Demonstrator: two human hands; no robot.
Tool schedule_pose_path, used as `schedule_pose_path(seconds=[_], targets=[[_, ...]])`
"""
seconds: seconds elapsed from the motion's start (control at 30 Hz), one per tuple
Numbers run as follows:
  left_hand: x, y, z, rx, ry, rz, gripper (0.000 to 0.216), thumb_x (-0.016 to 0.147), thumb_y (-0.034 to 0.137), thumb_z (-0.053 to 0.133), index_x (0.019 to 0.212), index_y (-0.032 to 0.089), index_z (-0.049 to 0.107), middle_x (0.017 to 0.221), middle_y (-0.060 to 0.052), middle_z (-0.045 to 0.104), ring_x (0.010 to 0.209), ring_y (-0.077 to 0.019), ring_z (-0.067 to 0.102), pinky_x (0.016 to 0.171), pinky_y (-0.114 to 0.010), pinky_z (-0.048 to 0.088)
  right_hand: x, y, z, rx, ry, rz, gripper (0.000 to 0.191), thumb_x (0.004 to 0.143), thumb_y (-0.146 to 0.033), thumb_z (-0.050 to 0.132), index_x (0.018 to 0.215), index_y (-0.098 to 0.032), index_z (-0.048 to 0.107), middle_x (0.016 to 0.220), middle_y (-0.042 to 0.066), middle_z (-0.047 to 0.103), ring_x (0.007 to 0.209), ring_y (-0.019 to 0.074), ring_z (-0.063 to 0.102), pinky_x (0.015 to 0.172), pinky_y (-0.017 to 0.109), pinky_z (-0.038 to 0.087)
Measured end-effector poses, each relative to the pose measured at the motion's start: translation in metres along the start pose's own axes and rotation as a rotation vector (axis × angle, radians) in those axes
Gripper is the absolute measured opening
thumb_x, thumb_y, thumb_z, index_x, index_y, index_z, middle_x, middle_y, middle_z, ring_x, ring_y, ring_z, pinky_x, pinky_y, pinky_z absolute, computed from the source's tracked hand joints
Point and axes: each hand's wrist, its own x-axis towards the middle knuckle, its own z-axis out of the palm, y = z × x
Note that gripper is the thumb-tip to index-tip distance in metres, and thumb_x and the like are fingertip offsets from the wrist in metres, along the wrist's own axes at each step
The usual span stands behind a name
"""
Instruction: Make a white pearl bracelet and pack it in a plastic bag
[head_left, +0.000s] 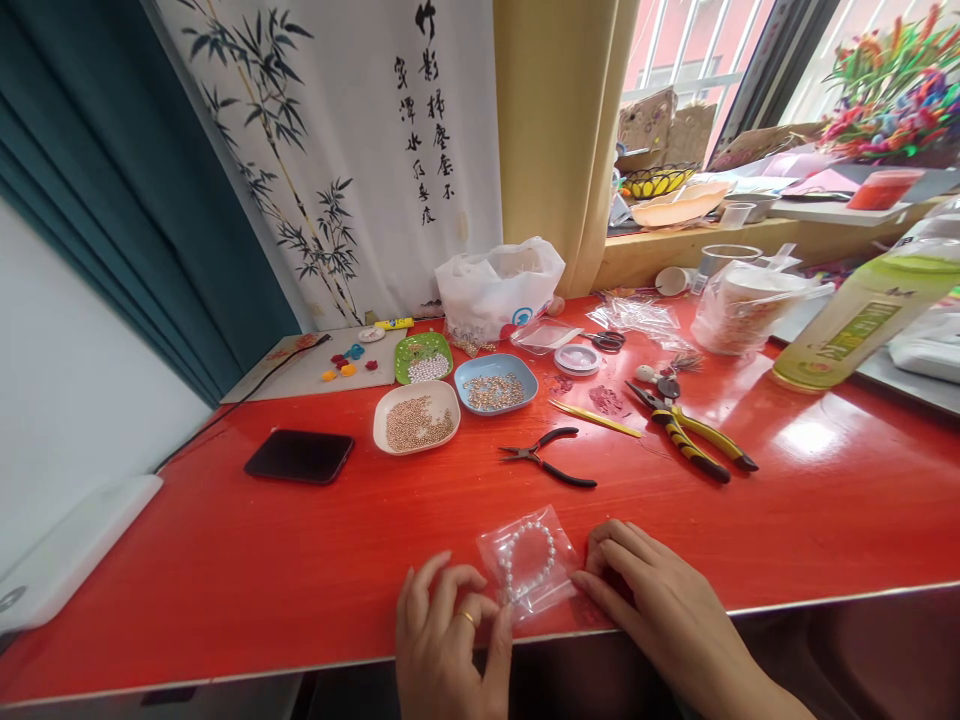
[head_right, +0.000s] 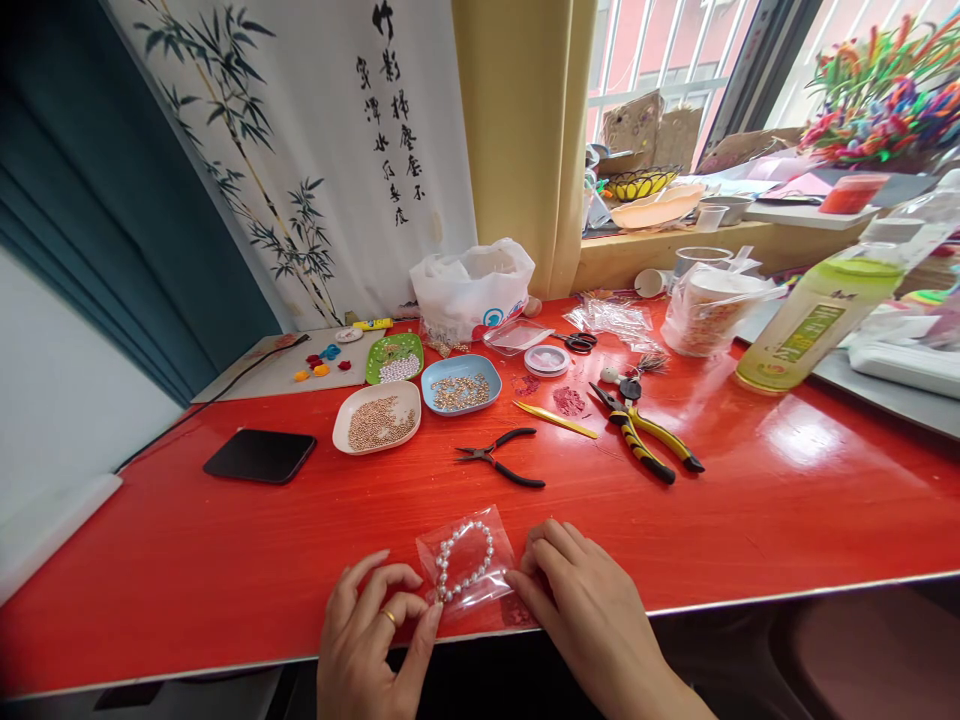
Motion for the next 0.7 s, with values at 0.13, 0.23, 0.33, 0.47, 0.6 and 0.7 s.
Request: schedule_pose_path(seconds=[0.13, 0.23, 0.33, 0.47, 0.6, 0.7], targets=[[0.000, -0.001, 0.000, -0.010, -0.002, 0.010, 0.018, 0.078, 0.023, 0.048, 0.060, 0.020, 0.051, 0.078, -0.005, 0.059, 0.097, -0.0246, 0.045, 0.089, -0.047, 0.030, -0.001, 0.001, 0.001, -0.009, -0.019, 0.016, 0.024, 0.085, -0.032, 0.043, 0.065, -0.021, 0.048, 0.071, 0.000, 0.056, 0.061, 0.0121, 0.055, 0.055, 0.024, 0.045], [0.000, 0.000, 0.000, -0.015, -0.006, 0.005, 0.017, 0.078, 0.022, 0.049, 0.061, 0.020, 0.051, 0.078, -0.005, 0.059, 0.097, -0.0249, 0.044, 0.089, -0.048, 0.030, -0.002, 0.001, 0.001, -0.018, -0.031, 0.029, 0.021, 0.084, -0.031, 0.046, 0.065, -0.021, 0.048, 0.072, 0.000, 0.056, 0.062, 0.0122, 0.056, 0.055, 0.024, 0.045], [0.001, 0.002, -0.001, -0.007, -0.015, -0.004, 0.017, 0.076, 0.021, 0.049, 0.060, 0.020, 0.051, 0.078, -0.005, 0.059, 0.097, -0.0258, 0.045, 0.089, -0.049, 0.029, -0.001, 0.001, 0.001, -0.036, -0.031, 0.040, 0.020, 0.082, -0.031, 0.048, 0.064, -0.021, 0.048, 0.071, 0.000, 0.056, 0.061, 0.0120, 0.056, 0.053, 0.023, 0.044], [0.002, 0.002, 0.000, 0.013, -0.010, -0.002, 0.016, 0.075, 0.020, 0.049, 0.059, 0.019, 0.049, 0.077, -0.005, 0.058, 0.095, -0.0261, 0.046, 0.089, -0.050, 0.029, 0.001, 0.000, 0.002, -0.097, -0.028, 0.069, 0.022, 0.079, -0.031, 0.052, 0.061, -0.021, 0.045, 0.066, -0.001, 0.055, 0.055, 0.0114, 0.054, 0.047, 0.021, 0.042], [-0.001, -0.006, 0.002, 0.038, 0.007, 0.024, 0.012, 0.072, 0.015, 0.049, 0.060, 0.019, 0.046, 0.076, -0.006, 0.055, 0.093, -0.0259, 0.046, 0.088, -0.047, 0.032, -0.001, -0.001, 0.002, -0.117, 0.058, 0.043, 0.020, 0.083, -0.028, 0.043, 0.064, -0.021, 0.044, 0.065, -0.001, 0.055, 0.053, 0.0114, 0.055, 0.047, 0.021, 0.043], [-0.005, -0.016, 0.005, 0.044, 0.050, 0.094, 0.011, 0.070, 0.013, 0.047, 0.061, 0.019, 0.047, 0.073, -0.005, 0.054, 0.089, -0.0246, 0.048, 0.086, -0.044, 0.033, -0.006, 0.001, 0.001, -0.056, 0.122, -0.038, 0.021, 0.087, -0.025, 0.035, 0.071, -0.021, 0.048, 0.072, 0.002, 0.059, 0.060, 0.0117, 0.057, 0.054, 0.022, 0.047]])
